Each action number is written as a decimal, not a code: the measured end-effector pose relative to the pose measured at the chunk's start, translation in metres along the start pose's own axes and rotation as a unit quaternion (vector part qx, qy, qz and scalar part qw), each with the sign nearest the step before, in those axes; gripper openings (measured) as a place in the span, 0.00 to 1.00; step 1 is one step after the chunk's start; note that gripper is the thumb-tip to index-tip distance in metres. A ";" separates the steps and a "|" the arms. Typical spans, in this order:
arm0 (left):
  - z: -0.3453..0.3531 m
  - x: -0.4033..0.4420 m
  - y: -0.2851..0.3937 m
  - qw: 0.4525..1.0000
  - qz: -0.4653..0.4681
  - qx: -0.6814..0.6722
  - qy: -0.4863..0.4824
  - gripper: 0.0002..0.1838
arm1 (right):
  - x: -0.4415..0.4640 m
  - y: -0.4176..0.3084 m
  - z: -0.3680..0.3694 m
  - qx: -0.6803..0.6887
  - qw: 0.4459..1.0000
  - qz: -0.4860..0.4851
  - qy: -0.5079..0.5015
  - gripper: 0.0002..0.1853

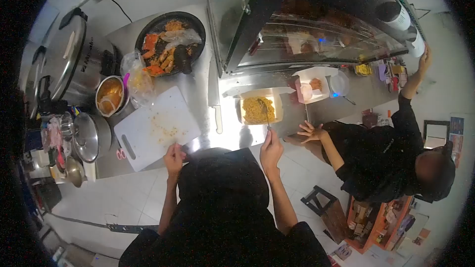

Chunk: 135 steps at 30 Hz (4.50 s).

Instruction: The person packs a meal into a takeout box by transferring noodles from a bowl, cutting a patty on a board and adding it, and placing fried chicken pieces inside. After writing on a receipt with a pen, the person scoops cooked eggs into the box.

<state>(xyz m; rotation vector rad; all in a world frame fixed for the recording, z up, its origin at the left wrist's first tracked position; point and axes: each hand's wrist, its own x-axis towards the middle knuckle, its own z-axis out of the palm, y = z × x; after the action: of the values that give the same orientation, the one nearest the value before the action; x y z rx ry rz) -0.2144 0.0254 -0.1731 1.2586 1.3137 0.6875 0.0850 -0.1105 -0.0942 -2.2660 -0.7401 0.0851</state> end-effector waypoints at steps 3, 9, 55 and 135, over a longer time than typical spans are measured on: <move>-0.005 -0.005 -0.008 1.000 0.002 -0.002 0.010 0.16 | 0.010 0.014 -0.002 -0.086 0.995 -0.044 0.015 0.10; -0.016 -0.002 -0.034 0.998 0.032 0.045 -0.016 0.16 | 0.013 0.029 -0.002 -0.078 0.988 -0.060 0.116 0.10; -0.096 -0.258 -0.287 0.898 -0.095 0.399 0.155 0.18 | -0.104 0.041 0.034 0.469 0.844 0.244 -0.092 0.21; -0.339 -0.067 -0.151 0.853 -0.011 -0.042 0.520 0.21 | -0.190 -0.132 0.193 0.005 0.858 -0.063 -0.510 0.17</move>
<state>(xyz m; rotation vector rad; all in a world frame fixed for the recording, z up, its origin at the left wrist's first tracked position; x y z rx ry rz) -0.5880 0.0178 -0.2257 0.7596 2.1144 1.5090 -0.1889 -0.0160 -0.1749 -2.0394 -1.3922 1.2944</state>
